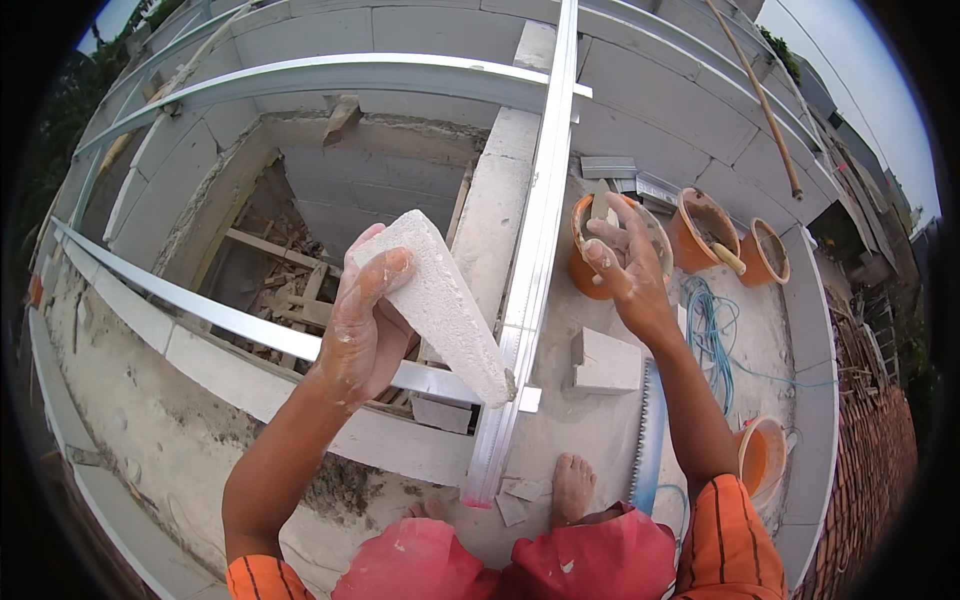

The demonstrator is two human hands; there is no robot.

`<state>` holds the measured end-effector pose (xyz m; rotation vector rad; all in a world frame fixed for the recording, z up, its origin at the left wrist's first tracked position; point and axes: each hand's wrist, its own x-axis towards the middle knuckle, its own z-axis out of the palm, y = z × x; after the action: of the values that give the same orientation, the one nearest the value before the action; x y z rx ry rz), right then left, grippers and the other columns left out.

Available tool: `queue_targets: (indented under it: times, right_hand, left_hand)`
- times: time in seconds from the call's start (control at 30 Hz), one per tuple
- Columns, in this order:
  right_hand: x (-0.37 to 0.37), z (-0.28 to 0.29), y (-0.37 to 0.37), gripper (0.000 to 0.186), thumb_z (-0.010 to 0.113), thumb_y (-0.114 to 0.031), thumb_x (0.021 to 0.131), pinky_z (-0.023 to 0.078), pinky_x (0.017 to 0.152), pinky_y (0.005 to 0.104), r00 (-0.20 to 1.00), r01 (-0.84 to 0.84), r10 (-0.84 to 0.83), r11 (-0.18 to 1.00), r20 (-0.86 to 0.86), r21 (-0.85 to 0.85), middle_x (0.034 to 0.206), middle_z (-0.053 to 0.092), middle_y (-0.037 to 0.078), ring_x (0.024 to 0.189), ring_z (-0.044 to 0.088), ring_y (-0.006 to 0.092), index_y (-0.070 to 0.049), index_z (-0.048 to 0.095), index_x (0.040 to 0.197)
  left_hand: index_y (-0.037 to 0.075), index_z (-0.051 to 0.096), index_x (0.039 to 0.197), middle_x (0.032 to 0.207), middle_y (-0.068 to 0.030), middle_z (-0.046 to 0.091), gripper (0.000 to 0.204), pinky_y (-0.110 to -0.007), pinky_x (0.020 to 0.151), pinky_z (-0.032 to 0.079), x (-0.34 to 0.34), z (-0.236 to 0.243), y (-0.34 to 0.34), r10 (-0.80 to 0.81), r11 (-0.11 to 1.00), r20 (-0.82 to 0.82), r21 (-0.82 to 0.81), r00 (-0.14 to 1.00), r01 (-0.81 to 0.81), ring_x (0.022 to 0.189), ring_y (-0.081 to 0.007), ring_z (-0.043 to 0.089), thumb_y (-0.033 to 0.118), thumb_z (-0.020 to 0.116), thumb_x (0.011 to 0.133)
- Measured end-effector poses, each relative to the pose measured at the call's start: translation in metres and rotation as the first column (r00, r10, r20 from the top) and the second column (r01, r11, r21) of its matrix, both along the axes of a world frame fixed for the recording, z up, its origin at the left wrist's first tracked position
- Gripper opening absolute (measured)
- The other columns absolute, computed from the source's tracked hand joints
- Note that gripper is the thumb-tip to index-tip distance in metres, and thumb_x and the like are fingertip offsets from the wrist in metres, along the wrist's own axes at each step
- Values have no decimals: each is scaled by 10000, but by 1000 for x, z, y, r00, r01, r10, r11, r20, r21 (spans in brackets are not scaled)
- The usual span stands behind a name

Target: The person measures, saws, and installs lightweight concrete blocks into a metal frame on a rooftop using a trowel and adhesive.

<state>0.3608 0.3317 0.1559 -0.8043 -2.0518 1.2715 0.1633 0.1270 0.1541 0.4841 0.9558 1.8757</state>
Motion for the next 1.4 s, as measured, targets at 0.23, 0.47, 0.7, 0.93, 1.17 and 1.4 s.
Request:
queue_targets:
  times: [0.23,0.47,0.7,0.93,1.17,1.4]
  right_hand:
    - [-93,-37,69,1118,701,-424,751,441,995,412,975,35,-120,915,189,402,1279,489,385,1095,595,438,30,11,1504]
    - [-130,9,28,1109,681,-283,693,360,1072,336,979,-30,-17,973,202,228,1373,400,390,1240,498,433,105,5,1481]
    - [-202,-16,12,1141,718,-314,728,405,1049,350,978,-119,84,977,192,177,1341,446,374,1194,548,415,67,-40,1491]
    - [-249,-27,-8,1213,731,-478,766,397,1060,404,964,-244,222,957,144,156,1342,446,371,1236,510,430,54,-89,1484]
    - [-163,7,32,784,576,-521,885,427,1014,438,944,-249,175,934,280,256,1147,629,274,1180,559,405,16,382,1422]
    - [18,-74,207,521,542,-496,886,492,846,429,625,67,-384,894,679,444,987,687,213,947,660,348,-20,695,1034]
  left_hand:
    - [5,502,1198,931,-204,600,671,-328,627,609,9,11,-49,319,938,-107,-110,942,-330,769,-254,674,595,384,900]
    - [42,458,1239,1028,-214,558,670,-407,731,624,32,4,-77,334,940,171,15,927,-341,925,-313,661,614,379,898]
    - [49,408,1292,1091,-204,541,698,-436,782,614,27,-10,-78,315,948,73,20,946,-317,947,-320,657,621,401,891]
    - [37,426,1284,1073,-185,577,657,-400,690,618,16,-27,-91,418,907,44,-67,907,-415,925,-292,665,589,358,934]
    - [58,445,1312,1132,-198,580,643,-408,697,611,11,-34,-91,394,919,87,-56,915,-390,913,-299,663,577,294,963]
    - [60,286,1468,1409,-351,344,715,-503,740,606,7,-14,-48,67,976,138,196,988,-93,1092,-455,596,571,217,973]
